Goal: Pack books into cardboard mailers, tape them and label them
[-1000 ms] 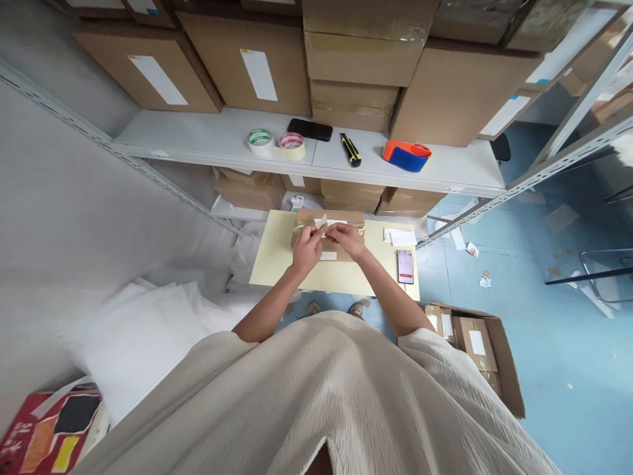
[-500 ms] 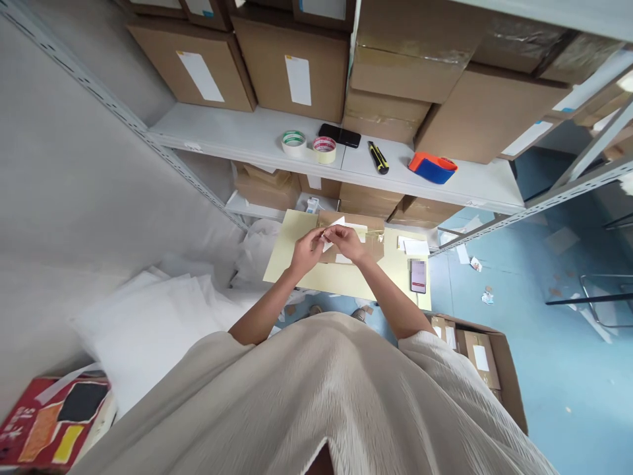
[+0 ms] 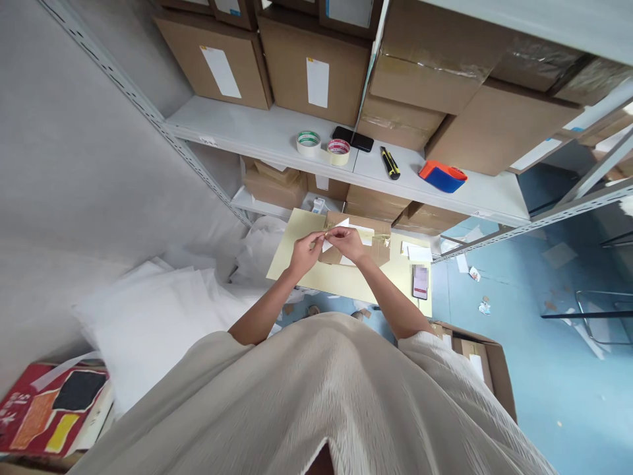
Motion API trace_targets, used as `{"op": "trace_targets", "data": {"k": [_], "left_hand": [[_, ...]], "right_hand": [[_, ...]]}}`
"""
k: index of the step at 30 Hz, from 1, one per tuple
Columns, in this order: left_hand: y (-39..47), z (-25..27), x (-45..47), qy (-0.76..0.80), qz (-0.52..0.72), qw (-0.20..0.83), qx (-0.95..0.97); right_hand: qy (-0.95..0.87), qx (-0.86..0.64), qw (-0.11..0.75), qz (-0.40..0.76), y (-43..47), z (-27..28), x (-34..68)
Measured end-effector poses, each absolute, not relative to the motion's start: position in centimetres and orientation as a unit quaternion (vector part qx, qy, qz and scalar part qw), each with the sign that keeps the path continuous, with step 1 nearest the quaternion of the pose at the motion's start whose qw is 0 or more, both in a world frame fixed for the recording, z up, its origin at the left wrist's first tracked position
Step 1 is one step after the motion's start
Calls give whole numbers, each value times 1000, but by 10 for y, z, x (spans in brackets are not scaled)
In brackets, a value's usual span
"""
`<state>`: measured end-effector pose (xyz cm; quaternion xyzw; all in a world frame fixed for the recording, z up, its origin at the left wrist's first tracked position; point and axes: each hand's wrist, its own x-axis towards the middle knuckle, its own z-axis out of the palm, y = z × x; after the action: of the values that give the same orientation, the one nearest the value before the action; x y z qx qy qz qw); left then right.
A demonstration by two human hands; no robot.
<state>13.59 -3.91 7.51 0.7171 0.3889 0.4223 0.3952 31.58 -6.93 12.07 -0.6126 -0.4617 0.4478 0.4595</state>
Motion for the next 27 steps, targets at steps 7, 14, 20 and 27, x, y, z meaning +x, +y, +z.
{"op": "trace_targets", "data": {"k": [7, 14, 20, 27], "left_hand": [[-39, 70, 138, 384, 427, 396, 717], [-37, 69, 135, 375, 429, 386, 725], [-38, 72, 132, 383, 431, 403, 711], [-38, 69, 128, 449, 464, 463, 607]], "right_hand": [[-459, -623, 454, 442, -71, 121, 315], [-468, -620, 450, 441, -71, 126, 313], [-475, -617, 438, 449, -69, 131, 310], [-501, -616, 411, 448, -57, 121, 297]]}}
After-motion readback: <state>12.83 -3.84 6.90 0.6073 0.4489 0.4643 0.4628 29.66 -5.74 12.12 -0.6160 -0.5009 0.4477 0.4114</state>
